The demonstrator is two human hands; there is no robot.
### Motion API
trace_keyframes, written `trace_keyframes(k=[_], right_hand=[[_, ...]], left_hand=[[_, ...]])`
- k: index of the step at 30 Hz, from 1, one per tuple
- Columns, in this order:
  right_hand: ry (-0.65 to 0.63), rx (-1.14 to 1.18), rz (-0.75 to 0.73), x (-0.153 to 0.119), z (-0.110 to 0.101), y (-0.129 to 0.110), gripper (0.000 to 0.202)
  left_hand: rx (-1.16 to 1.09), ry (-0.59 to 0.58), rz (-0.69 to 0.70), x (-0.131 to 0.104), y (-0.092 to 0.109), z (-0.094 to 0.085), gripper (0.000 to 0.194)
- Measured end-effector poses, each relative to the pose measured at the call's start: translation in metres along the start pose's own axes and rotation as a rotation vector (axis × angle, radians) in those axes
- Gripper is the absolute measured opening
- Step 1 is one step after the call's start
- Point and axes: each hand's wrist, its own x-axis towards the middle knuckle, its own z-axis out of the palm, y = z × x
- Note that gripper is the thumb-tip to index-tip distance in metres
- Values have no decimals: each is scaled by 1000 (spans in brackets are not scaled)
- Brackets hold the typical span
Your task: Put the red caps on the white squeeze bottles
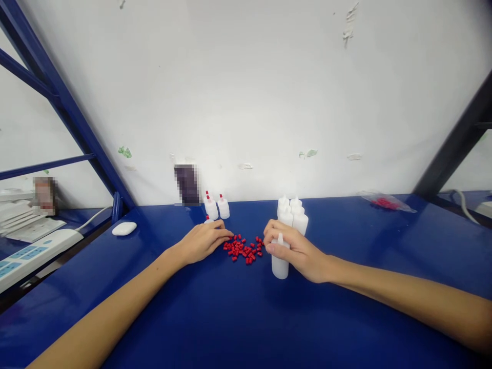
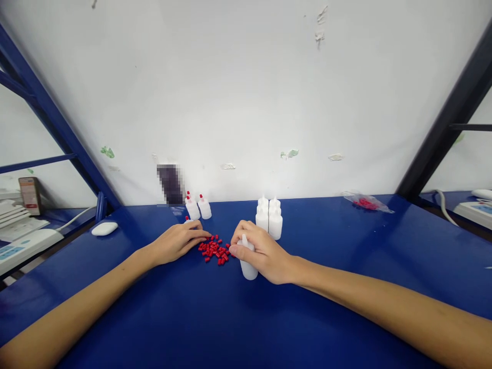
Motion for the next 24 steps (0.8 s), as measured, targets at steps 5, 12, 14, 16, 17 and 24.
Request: trace_keyframes(k=[5, 12, 14, 16, 17, 24], right_hand=[[43, 127, 46, 1, 5, 1, 30], [35, 378, 183, -1, 10, -1, 29], [33, 449, 191, -2, 10, -2, 30], [30, 476, 172, -2, 11, -1, 31], [25, 474, 159, -2, 12, 0, 32], [2, 429, 159, -2, 13, 7, 40]], left_hand=[[-202, 215, -72, 4, 8, -1, 25], [-850, 364, -243, 19, 75, -36, 23], [-875, 316, -162, 30, 93, -51, 17], [-845, 256, -60, 43, 105, -64, 11], [-819, 214, -13, 49, 109, -68, 8], [-732, 13, 138, 70, 111, -78, 7]])
